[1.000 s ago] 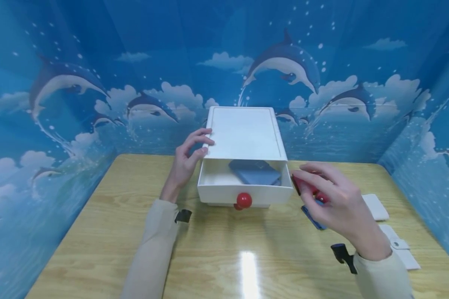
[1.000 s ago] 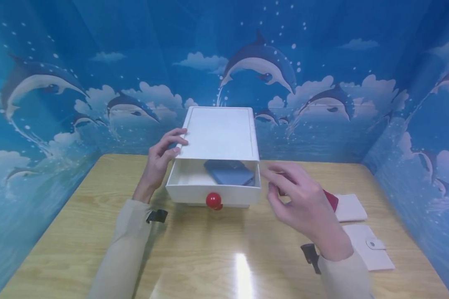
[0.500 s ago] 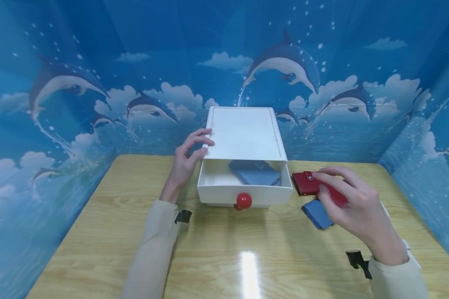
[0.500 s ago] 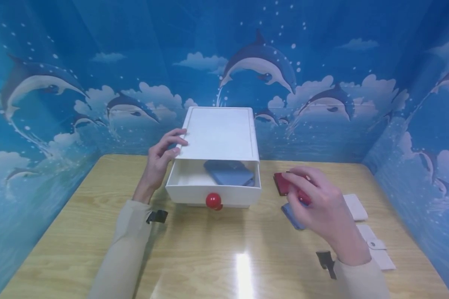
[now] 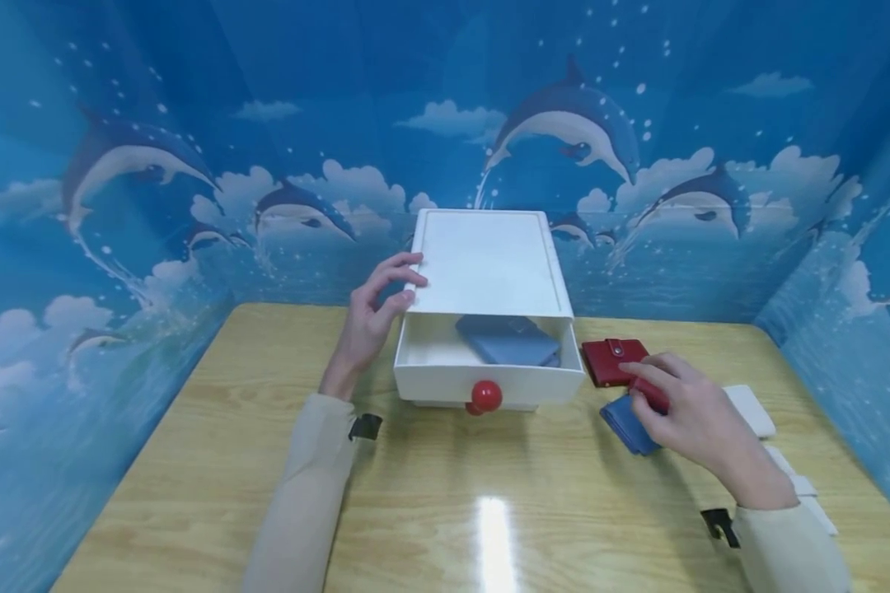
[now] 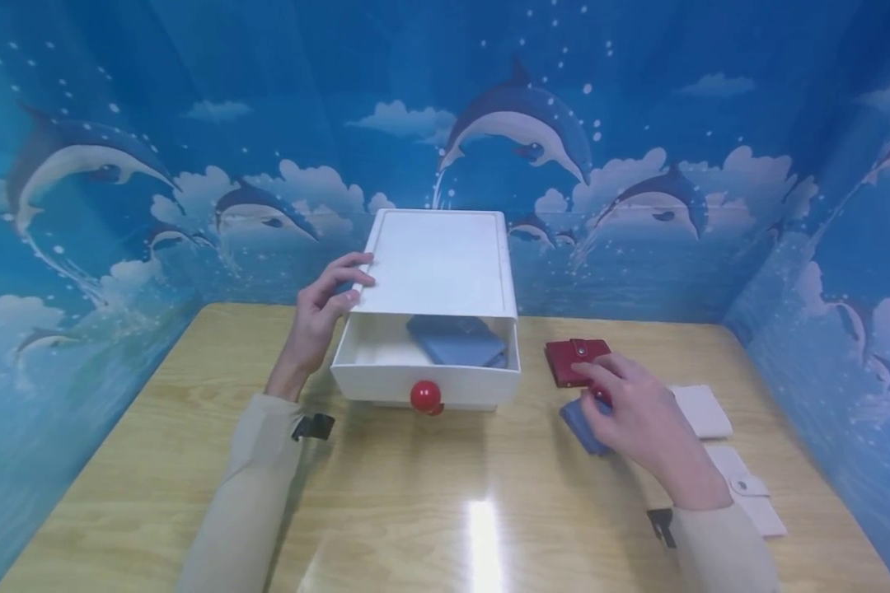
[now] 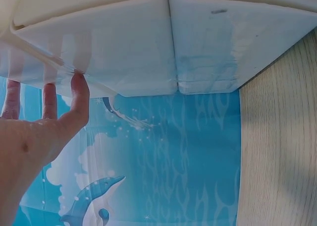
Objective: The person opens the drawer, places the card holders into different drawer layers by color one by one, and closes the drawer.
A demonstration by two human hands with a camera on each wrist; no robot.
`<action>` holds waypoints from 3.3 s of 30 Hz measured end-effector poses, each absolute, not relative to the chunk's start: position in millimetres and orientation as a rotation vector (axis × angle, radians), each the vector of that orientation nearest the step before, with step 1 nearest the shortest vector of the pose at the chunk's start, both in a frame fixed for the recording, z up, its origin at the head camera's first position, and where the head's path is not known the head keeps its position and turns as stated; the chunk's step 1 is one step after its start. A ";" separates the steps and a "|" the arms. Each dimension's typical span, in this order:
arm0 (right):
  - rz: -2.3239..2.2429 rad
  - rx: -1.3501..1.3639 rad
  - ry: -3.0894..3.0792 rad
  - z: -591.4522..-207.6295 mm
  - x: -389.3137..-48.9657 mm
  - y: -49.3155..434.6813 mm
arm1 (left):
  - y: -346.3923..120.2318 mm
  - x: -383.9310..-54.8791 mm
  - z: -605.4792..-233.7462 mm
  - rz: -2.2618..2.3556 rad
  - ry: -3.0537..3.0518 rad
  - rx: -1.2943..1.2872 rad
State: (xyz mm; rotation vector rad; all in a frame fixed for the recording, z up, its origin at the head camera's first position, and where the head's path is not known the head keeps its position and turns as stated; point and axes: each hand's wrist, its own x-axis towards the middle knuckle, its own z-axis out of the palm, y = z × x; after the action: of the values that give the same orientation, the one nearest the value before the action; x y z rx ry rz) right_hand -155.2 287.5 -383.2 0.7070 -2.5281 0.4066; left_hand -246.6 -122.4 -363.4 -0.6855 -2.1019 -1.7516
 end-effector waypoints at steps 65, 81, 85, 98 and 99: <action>0.328 0.396 -2.755 -408.3 -139.3 284.5 | -124.0 -245.3 -361.9 -1.768 -2.078 -0.718; 0.358 0.522 -2.393 -398.5 -131.4 290.4 | -121.3 -244.7 -366.1 -1.793 -2.062 -0.711; 0.364 0.536 -2.329 -396.2 -131.8 293.4 | -121.1 -244.9 -366.0 -1.803 -2.048 -0.718; 0.451 0.549 -2.138 -384.2 -133.6 292.0 | -122.1 -244.6 -364.8 -1.797 -2.063 -0.706; 0.468 0.557 -2.128 -382.8 -133.2 291.3 | -122.1 -244.6 -364.8 -1.799 -2.063 -0.706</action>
State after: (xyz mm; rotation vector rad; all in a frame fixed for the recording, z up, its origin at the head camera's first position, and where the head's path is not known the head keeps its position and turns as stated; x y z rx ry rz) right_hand -133.2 291.3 -382.8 0.5570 -2.1277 0.4684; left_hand -244.6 -122.1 -364.8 -0.7061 -2.0634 -1.7991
